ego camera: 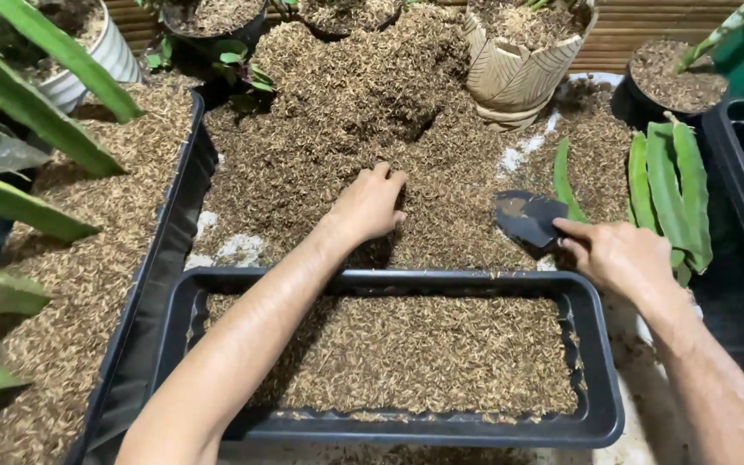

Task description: Filling a planting tray with soil and using a hand trowel to level and smooth the surface.

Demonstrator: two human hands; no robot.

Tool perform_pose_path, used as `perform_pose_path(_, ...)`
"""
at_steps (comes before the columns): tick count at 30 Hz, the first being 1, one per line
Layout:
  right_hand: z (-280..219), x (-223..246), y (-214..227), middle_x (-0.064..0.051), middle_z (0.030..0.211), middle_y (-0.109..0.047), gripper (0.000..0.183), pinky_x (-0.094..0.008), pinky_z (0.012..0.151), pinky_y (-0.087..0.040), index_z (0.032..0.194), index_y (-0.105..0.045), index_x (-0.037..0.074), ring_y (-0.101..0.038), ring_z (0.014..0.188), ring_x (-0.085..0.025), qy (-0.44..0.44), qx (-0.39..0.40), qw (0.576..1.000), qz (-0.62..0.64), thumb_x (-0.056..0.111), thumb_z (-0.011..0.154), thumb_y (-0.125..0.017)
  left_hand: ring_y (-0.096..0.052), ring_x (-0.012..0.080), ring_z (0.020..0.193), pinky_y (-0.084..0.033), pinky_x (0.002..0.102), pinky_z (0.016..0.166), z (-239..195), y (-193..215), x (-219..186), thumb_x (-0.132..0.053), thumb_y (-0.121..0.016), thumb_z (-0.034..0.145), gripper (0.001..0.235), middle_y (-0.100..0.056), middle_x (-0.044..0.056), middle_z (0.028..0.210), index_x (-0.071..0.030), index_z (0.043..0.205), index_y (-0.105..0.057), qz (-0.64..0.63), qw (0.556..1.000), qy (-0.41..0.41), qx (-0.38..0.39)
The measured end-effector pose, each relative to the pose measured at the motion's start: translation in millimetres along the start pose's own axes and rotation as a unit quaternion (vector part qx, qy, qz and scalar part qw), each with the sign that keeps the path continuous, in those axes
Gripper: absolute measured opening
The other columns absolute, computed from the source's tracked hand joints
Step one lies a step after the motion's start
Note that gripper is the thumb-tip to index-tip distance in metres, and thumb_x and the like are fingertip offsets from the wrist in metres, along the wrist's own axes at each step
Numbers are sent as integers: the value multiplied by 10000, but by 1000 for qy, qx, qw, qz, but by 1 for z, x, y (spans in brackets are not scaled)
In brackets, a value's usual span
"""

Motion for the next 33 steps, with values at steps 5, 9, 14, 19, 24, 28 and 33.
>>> perform_pose_path(5, 19, 16, -15, 63, 884, -689, 399, -190, 349, -394, 1263, -446, 436, -578, 519, -66, 105, -23, 994, 33, 468, 866, -422, -369, 381, 1151, -438, 419, 904, 30, -19, -10, -264, -691, 788, 671, -385, 233, 1251, -85, 1337, -352, 125, 991, -33, 41)
perform_pose_path(9, 19, 52, 20, -30, 1073, -684, 342, -441, 893, -505, 1197, -568, 401, -638, 1013, -304, 83, 71, 978, 177, 362, 868, -482, -485, 486, 952, -563, 493, 573, 85, -85, 12, -40, -701, 725, 419, -453, 254, 987, 6, 1111, -545, 74, 986, -106, -105)
perform_pose_path(14, 43, 63, 30, -67, 1082, -671, 329, -486, 870, -490, 1168, -609, 333, -618, 1017, -347, 144, 52, 961, 229, 330, 851, -518, -529, 495, 885, -565, 482, 557, 80, -80, 10, 40, -585, 756, 307, -471, 260, 943, -6, 1059, -561, 72, 977, -115, -165)
perform_pose_path(19, 52, 59, 21, -72, 1101, -657, 334, -494, 896, -469, 1158, -618, 310, -595, 1038, -363, 158, 49, 952, 259, 334, 835, -535, -555, 483, 846, -565, 481, 552, 84, -81, 10, 48, -567, 750, 298, -483, 253, 925, -17, 1041, -577, 67, 974, -120, -177)
perform_pose_path(24, 41, 60, 32, -74, 1107, -651, 314, -444, 854, -502, 1156, -629, 307, -644, 976, -322, 167, 34, 945, 278, 312, 857, -536, -534, 504, 925, -553, 512, 651, 92, -83, 13, 14, -680, 717, 412, -479, 271, 989, -25, 1111, -563, 28, 985, -105, -134)
perform_pose_path(28, 36, 53, 42, -57, 1114, -649, 322, -440, 834, -508, 1161, -626, 302, -643, 973, -315, 171, 16, 949, 264, 332, 855, -532, -533, 496, 949, -555, 500, 689, 90, -65, 9, -108, -790, 662, 553, -480, 268, 1025, -39, 1148, -536, 27, 987, -101, -119)
perform_pose_path(33, 38, 32, 37, 23, 390, -372, 371, -222, 318, -201, 1220, -544, 378, -193, 330, -82, 202, -25, 955, 215, 387, 850, -521, -505, 356, 1025, -458, 432, 884, 36, -10, -21, -46, -712, 719, 651, -502, 236, 1081, -86, 1308, -438, 19, 986, -107, -126)
Point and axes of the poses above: each hand's wrist, its own z-axis towards the middle knuckle, its own y-axis out of the back of the hand, x = y × z, the point moved 1 cm from there along z, towards the middle knuckle
